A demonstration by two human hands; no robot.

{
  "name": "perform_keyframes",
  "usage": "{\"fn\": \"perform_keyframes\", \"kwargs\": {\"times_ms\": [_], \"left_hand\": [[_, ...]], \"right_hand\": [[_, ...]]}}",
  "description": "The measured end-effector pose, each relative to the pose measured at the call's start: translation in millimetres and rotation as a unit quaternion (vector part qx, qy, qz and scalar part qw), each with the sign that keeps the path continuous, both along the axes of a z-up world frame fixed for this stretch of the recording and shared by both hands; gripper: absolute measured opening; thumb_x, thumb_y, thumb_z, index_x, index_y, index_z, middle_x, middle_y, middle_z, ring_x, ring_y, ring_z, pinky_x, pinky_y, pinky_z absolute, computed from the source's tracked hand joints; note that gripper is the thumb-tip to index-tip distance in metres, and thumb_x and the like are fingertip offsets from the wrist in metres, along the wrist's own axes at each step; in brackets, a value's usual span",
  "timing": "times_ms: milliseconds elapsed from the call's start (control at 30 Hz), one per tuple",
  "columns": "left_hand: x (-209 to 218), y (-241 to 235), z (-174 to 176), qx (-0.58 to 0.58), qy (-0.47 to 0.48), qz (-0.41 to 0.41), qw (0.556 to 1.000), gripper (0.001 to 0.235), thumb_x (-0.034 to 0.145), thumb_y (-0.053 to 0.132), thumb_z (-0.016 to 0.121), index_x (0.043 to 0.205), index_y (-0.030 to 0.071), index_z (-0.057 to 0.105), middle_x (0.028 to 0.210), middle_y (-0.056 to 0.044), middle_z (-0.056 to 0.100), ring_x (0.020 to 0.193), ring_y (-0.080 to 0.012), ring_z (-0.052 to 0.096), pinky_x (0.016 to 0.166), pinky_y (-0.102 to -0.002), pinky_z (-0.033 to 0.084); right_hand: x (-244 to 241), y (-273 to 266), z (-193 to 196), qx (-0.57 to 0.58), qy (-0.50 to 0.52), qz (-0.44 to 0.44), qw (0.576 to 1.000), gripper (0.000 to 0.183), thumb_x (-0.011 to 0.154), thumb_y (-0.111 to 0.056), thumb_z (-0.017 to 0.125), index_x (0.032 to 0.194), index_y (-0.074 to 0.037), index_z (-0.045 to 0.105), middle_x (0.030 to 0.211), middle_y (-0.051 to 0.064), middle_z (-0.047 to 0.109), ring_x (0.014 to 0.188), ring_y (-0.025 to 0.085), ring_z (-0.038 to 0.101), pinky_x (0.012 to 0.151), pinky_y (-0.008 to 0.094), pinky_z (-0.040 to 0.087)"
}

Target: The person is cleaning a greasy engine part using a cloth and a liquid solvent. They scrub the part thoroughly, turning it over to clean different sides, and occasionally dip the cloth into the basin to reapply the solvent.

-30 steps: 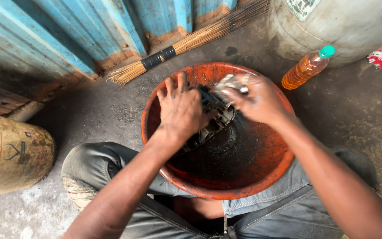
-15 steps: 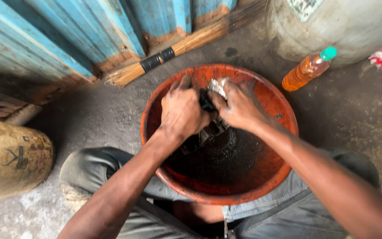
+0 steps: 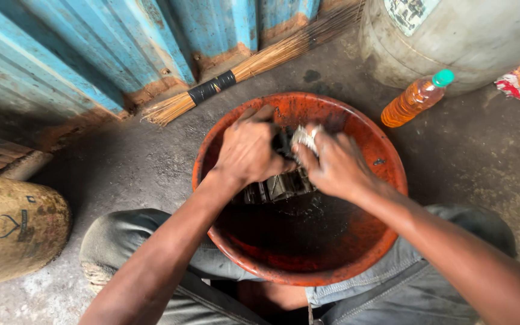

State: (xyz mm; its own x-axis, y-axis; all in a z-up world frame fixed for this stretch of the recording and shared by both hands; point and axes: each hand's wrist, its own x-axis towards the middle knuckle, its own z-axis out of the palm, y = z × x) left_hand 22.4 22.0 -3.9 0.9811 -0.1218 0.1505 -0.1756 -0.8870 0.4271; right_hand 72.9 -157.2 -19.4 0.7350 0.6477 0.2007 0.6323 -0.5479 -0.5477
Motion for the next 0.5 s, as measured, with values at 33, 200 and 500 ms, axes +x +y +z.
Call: {"fn": "perform_keyframes", "kwargs": {"times_ms": [33,200,500], "left_hand": [[-0.9,-3.5,-2.4,0.008,-0.002,-0.004,1.0,0.057,0.056,0.043,0.091,0.092,0.001,0.077,0.109,-0.017,0.066,0.111,-0.0421,0.062,0.089,-0.052,0.054],[1.3,-1.7,-4.2,-0.01,0.018,-0.016,1.0,0.045,0.061,0.041,0.089,0.091,0.008,0.079,0.109,-0.015,0.065,0.109,-0.0411,0.063,0.089,-0.053,0.054],[-0.1,0.3,-4.1,-0.036,-0.072,-0.028,0.996,0.052,0.056,0.034,0.089,0.097,0.004,0.077,0.107,-0.019,0.065,0.103,-0.0414,0.065,0.085,-0.053,0.054]], "right_hand": [[-4.6,-5.4,-0.8,-0.044,0.018,-0.035,0.998,0.026,0.098,-0.024,0.061,0.106,0.001,0.061,0.073,0.028,0.069,0.064,0.046,0.069,0.058,0.055,0.055],[-5.7,-4.5,1.4,-0.087,0.005,-0.07,0.994,0.029,0.096,-0.023,0.063,0.109,0.003,0.06,0.068,0.029,0.067,0.058,0.048,0.066,0.055,0.058,0.053],[-13.2,5.2,11.0,-0.089,0.031,-0.088,0.992,0.027,0.099,-0.022,0.06,0.108,0.004,0.058,0.064,0.028,0.065,0.054,0.044,0.067,0.052,0.056,0.054]]}}
